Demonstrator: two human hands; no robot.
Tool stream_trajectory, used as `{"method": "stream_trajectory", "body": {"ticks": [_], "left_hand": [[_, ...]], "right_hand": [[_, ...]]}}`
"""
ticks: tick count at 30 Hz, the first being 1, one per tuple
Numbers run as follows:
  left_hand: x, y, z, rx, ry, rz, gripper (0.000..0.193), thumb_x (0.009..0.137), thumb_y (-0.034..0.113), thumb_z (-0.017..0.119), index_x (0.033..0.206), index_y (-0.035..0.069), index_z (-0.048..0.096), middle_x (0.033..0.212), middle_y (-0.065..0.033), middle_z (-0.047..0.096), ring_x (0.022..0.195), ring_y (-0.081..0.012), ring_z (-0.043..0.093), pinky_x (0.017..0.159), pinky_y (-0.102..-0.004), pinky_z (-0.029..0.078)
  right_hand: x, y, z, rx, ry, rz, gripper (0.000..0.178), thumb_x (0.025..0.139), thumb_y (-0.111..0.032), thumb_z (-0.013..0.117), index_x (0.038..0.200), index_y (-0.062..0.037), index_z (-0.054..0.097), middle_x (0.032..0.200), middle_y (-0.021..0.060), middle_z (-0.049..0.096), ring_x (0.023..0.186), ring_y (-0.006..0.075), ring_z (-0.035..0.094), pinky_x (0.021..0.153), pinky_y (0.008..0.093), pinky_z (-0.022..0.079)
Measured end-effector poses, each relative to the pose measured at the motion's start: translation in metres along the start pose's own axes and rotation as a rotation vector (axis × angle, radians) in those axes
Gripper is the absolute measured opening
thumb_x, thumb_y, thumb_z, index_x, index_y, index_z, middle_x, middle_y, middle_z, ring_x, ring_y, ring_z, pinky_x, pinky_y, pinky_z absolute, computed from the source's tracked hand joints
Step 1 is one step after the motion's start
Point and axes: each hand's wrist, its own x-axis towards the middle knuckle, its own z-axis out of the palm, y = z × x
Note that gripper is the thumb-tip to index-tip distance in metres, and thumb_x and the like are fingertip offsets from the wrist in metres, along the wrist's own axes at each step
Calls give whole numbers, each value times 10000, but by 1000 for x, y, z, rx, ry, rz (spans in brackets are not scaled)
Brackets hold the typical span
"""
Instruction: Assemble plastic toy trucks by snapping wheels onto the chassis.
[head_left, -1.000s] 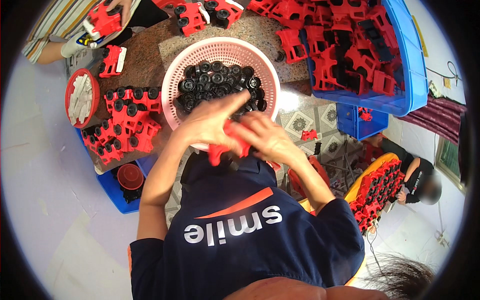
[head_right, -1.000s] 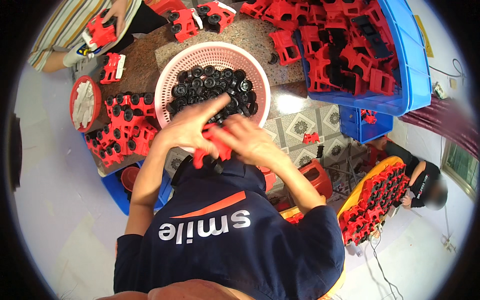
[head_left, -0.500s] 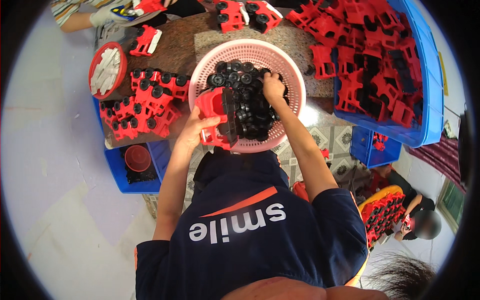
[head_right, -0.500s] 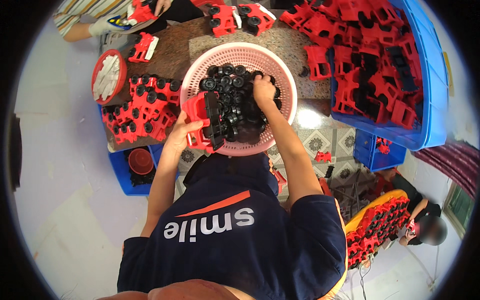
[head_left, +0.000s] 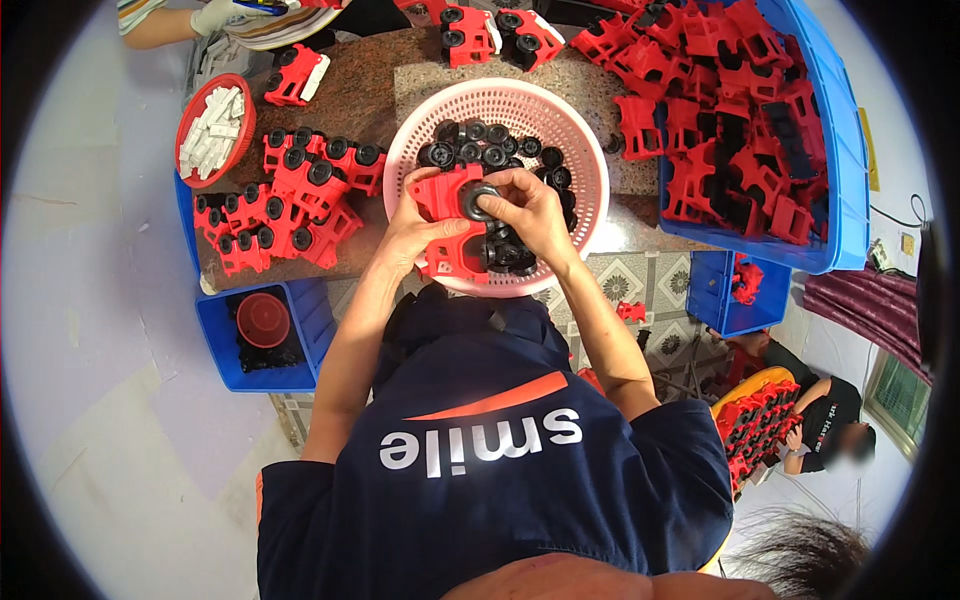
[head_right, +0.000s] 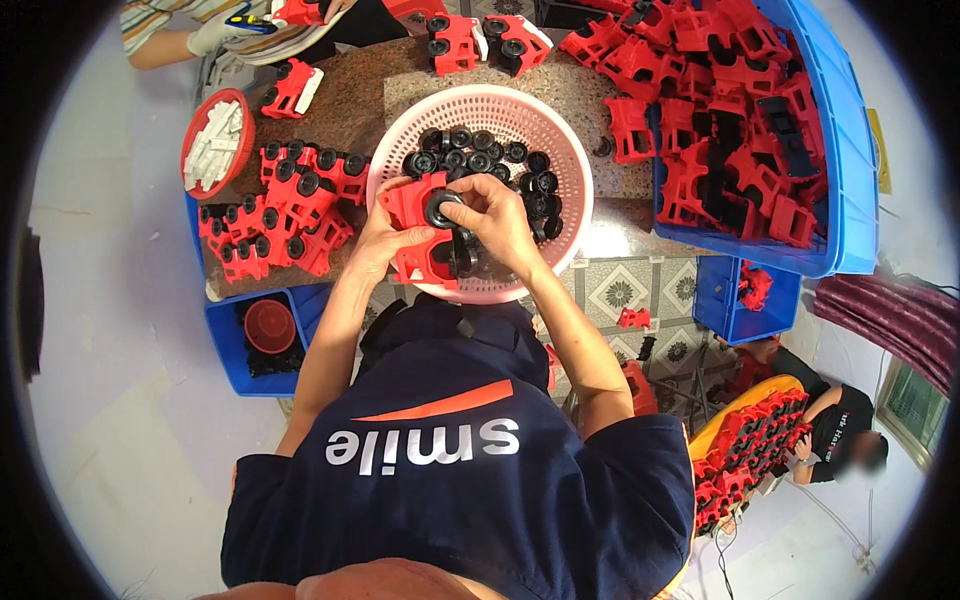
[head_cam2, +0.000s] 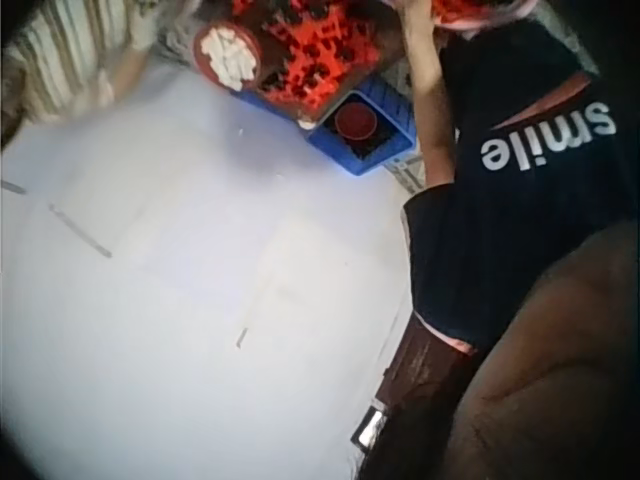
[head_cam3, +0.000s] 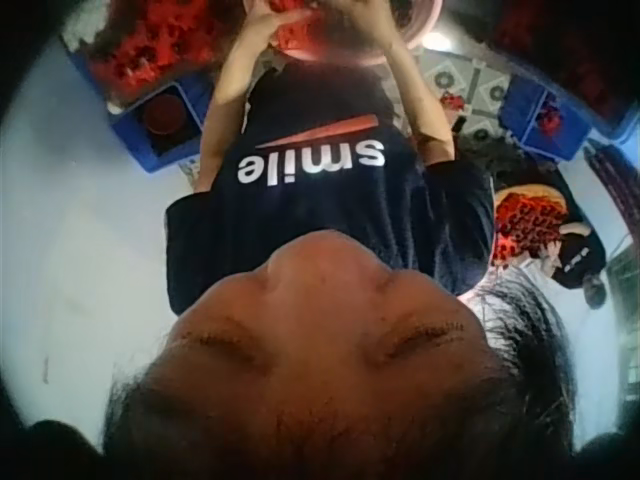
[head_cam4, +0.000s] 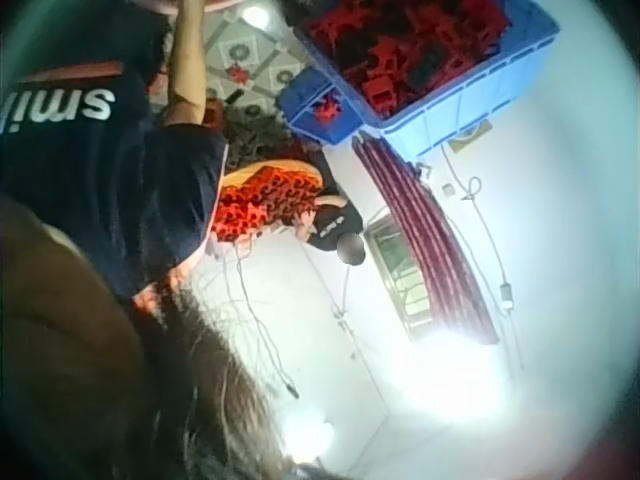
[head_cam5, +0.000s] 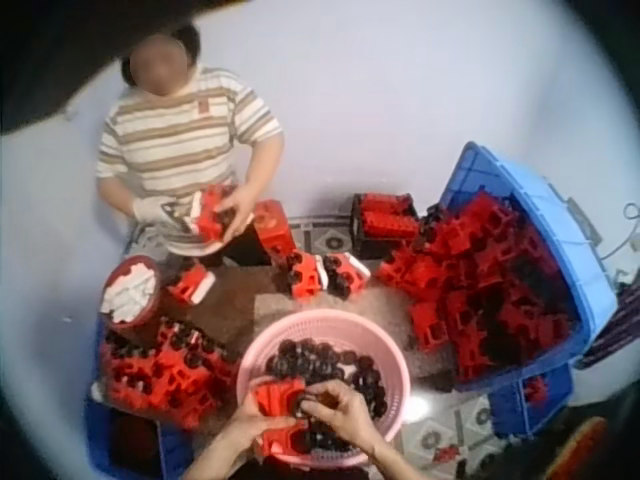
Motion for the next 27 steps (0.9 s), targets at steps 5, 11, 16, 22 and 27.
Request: {"method": "stream_trajectory", "body": {"ticks": [5,11,16,22,27], "left_hand": [[-4,-1,-15,-35,-183,-63,893,643,50,888,1361,88,359,1251,-90,533,1179,-229,530,1024,-369,443],[-27,-32,7,-101,49,-170,758,689,40,847,1287,63,382,1155,-104,558,1047,-203,583,904,-353,515],[-30,-33,-1,-26,140,-223,775,675,20,841,1303,51,386,1167,-112,563,1048,-208,592,895,-354,523],[-19,-17,2,-321,269,-165,404,838,88,713,1203,38,549,1081,-86,651,961,-207,657,857,-372,558],[1,-5,6,-347,363,-82,364,842,54,709,1179,22,577,1073,-84,663,951,-193,661,850,-360,560]], "right_hand": [[-13,13,5,-210,41,-117,608,777,-247,778,1281,-15,528,1057,87,599,933,187,591,844,319,490],[-32,36,11,296,-166,188,529,840,-127,681,1323,-17,493,1154,100,622,1041,163,590,914,319,490],[-2,44,-6,245,-437,215,484,894,-268,692,1278,-11,547,1130,75,650,991,144,621,912,303,486],[152,143,-33,-882,377,-57,367,914,-383,603,1037,-38,626,1032,215,636,897,406,643,785,485,509],[183,193,-30,-993,459,113,403,791,-291,737,1058,-54,552,1088,199,600,974,395,626,800,472,512]]}}
